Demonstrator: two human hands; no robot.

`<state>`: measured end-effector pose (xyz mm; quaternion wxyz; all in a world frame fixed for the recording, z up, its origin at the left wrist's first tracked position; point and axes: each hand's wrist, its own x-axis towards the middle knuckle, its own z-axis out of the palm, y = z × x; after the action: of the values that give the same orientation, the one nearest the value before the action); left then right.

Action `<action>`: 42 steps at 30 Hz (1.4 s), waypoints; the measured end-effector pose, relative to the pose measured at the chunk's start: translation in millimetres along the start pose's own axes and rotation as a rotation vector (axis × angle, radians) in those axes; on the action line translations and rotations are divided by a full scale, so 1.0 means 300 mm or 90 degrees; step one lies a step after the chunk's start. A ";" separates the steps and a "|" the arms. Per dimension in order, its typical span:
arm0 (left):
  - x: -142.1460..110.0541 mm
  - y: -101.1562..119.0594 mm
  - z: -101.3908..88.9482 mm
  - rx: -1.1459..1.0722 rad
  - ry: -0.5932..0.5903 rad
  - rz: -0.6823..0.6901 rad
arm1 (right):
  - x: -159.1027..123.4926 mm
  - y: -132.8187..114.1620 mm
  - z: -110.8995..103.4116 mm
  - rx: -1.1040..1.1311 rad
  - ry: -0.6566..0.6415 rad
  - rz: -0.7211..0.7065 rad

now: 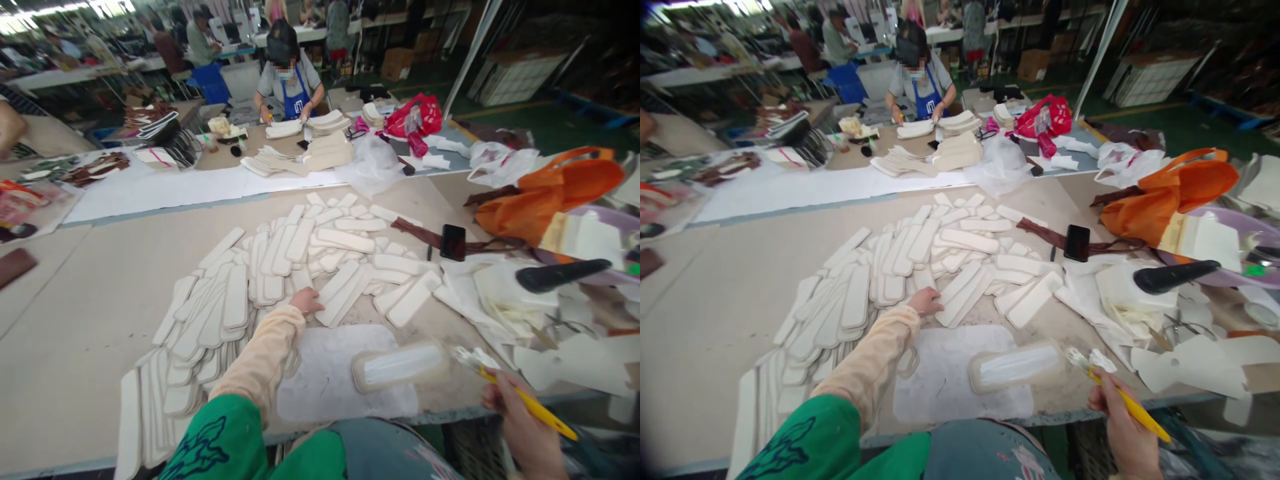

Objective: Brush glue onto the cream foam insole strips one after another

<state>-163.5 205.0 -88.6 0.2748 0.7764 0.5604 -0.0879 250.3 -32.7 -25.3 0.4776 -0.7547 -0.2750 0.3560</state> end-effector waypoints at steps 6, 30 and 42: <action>0.009 -0.024 0.002 -0.029 -0.010 0.014 | -0.024 -0.032 0.046 -0.015 -0.016 -0.027; -0.002 -0.007 0.038 -0.035 0.037 0.061 | -0.101 -0.046 0.134 -0.051 -0.030 -0.057; -0.004 -0.025 -0.010 -0.129 0.031 0.081 | -0.098 -0.045 0.155 -0.121 -0.025 -0.104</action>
<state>-171.3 207.3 -88.0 0.3434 0.7804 0.5225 0.0059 194.6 -25.2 -18.2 0.4260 -0.7645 -0.3772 0.3028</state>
